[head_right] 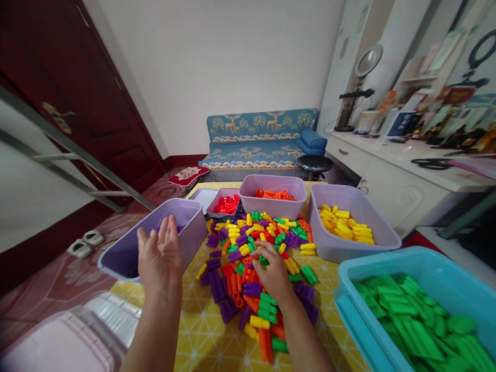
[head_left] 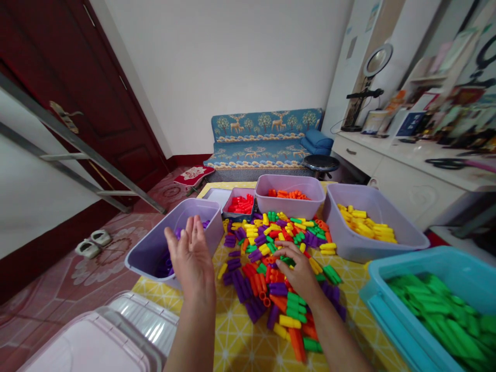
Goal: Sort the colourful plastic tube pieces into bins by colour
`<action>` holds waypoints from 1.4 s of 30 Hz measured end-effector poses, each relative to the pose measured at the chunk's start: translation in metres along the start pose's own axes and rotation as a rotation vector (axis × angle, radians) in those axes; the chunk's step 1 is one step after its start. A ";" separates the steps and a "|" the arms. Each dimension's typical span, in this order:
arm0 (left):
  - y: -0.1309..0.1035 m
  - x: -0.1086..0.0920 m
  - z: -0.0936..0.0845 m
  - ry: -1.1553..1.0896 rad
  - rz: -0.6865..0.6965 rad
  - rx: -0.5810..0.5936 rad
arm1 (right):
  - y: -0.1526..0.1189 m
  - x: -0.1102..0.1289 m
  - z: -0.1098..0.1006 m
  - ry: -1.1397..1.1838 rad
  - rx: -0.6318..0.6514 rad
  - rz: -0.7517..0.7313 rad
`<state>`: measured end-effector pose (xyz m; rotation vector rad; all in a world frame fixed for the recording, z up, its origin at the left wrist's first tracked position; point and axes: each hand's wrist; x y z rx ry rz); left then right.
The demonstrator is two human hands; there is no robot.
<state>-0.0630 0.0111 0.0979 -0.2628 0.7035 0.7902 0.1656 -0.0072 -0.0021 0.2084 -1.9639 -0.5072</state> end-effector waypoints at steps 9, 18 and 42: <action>-0.013 0.077 -0.022 0.872 0.228 0.613 | 0.000 -0.003 0.001 0.023 -0.011 -0.031; -0.019 0.117 -0.007 1.579 0.370 0.925 | 0.001 -0.011 -0.009 -0.255 -0.529 -0.089; -0.043 0.108 -0.033 0.933 0.291 1.083 | 0.001 -0.012 -0.002 0.126 0.010 0.103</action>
Point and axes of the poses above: each hand's wrist, its own y-axis towards the middle knuckle, its own z-axis out of the palm, x = y × z, and after that the axes turned 7 degrees about -x, right-handed
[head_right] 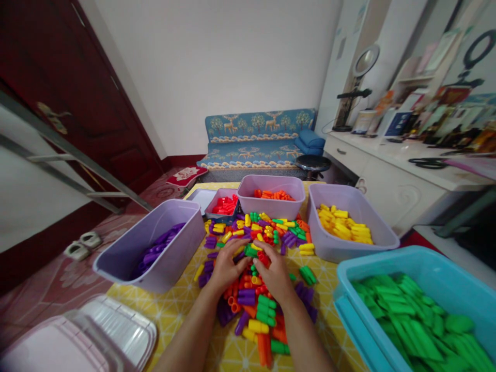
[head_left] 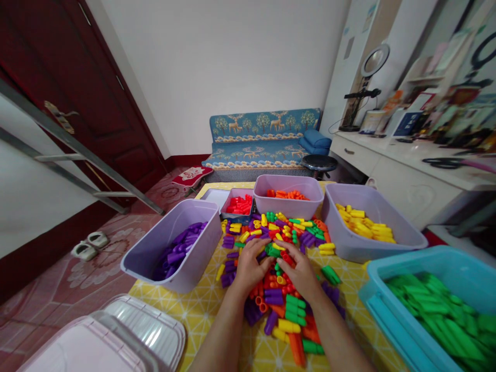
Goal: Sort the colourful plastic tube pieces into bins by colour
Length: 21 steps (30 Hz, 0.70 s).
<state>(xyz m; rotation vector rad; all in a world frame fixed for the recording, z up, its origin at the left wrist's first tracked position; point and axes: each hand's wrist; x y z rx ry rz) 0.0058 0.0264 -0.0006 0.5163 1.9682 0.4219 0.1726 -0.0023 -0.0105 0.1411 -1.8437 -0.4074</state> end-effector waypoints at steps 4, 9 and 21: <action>-0.001 0.000 -0.007 -0.116 0.014 0.014 | 0.000 0.012 -0.003 0.019 0.017 0.035; -0.001 0.016 -0.007 -0.092 -0.010 -0.051 | 0.000 0.015 -0.003 -0.024 0.046 -0.019; 0.000 0.012 -0.005 -0.130 -0.083 -0.058 | -0.003 0.011 0.003 0.004 0.067 0.068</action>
Point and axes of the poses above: each hand's wrist, its own y-axis towards the middle knuckle, its own z-axis out of the palm, x = y × z, and after that the axes turned 7 degrees about -x, right-handed
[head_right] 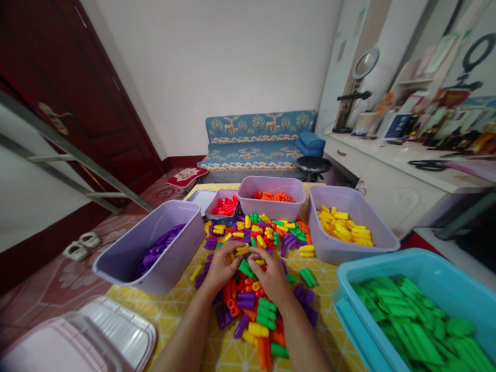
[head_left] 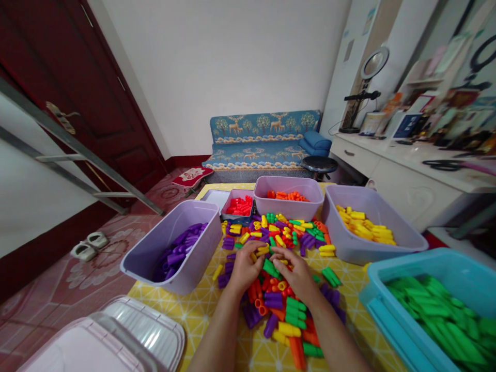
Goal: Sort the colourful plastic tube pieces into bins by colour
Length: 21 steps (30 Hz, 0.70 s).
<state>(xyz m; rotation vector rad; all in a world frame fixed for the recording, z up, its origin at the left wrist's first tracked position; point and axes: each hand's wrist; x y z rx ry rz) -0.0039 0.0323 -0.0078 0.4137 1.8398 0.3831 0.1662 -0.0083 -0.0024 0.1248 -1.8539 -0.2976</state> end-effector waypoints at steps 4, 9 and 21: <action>0.000 0.006 0.003 -0.014 -0.054 -0.070 | 0.002 0.003 0.000 -0.067 -0.012 -0.136; -0.002 -0.001 0.004 -0.335 -0.205 -0.034 | 0.002 -0.003 0.002 -0.114 -0.107 -0.130; -0.004 0.001 0.006 -0.279 -0.231 -0.018 | 0.006 0.007 -0.011 -0.141 -0.342 -0.121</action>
Point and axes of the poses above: each hand's wrist, its own y-axis towards the middle knuckle, its own z-axis out of the palm, x = y × z, and after that the axes turned 7 degrees about -x, right-handed
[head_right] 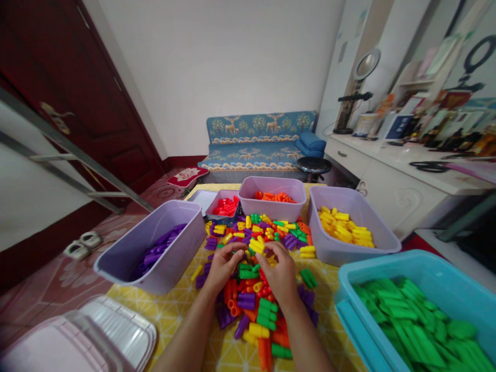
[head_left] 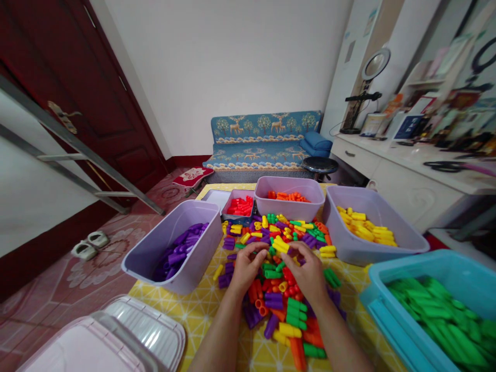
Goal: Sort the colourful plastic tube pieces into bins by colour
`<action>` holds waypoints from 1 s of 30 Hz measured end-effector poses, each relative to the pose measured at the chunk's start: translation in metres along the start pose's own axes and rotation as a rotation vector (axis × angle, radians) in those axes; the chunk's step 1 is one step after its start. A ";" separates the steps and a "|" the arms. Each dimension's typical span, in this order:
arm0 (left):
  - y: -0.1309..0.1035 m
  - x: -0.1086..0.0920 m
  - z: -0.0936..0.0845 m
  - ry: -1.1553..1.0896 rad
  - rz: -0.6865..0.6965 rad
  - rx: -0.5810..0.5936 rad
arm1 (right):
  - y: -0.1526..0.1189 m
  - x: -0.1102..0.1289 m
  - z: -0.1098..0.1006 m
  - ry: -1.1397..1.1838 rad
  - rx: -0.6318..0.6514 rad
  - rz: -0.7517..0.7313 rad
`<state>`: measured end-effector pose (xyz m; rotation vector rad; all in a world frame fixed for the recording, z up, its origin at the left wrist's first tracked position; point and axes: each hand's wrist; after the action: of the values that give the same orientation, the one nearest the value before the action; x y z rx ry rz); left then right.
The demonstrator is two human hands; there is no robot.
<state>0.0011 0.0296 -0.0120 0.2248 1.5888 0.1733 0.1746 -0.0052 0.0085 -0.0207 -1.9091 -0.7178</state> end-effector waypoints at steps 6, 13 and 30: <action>-0.003 0.001 0.003 0.111 0.028 0.047 | 0.025 0.006 -0.026 0.401 -0.223 0.374; -0.003 0.001 0.003 0.187 0.075 0.062 | 0.050 0.004 -0.055 0.962 -0.674 0.366; -0.003 0.000 0.003 0.222 0.107 0.058 | 0.019 -0.065 -0.044 -0.564 -0.050 0.057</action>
<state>0.0045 0.0270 -0.0126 0.3454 1.8049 0.2421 0.2470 0.0082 -0.0252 -0.3397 -2.4113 -0.7749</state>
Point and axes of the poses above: each hand's wrist, its own y-axis towards the middle knuckle, its own z-axis out of the palm, x = y × z, and after that the axes turned 7 degrees about -x, right-handed
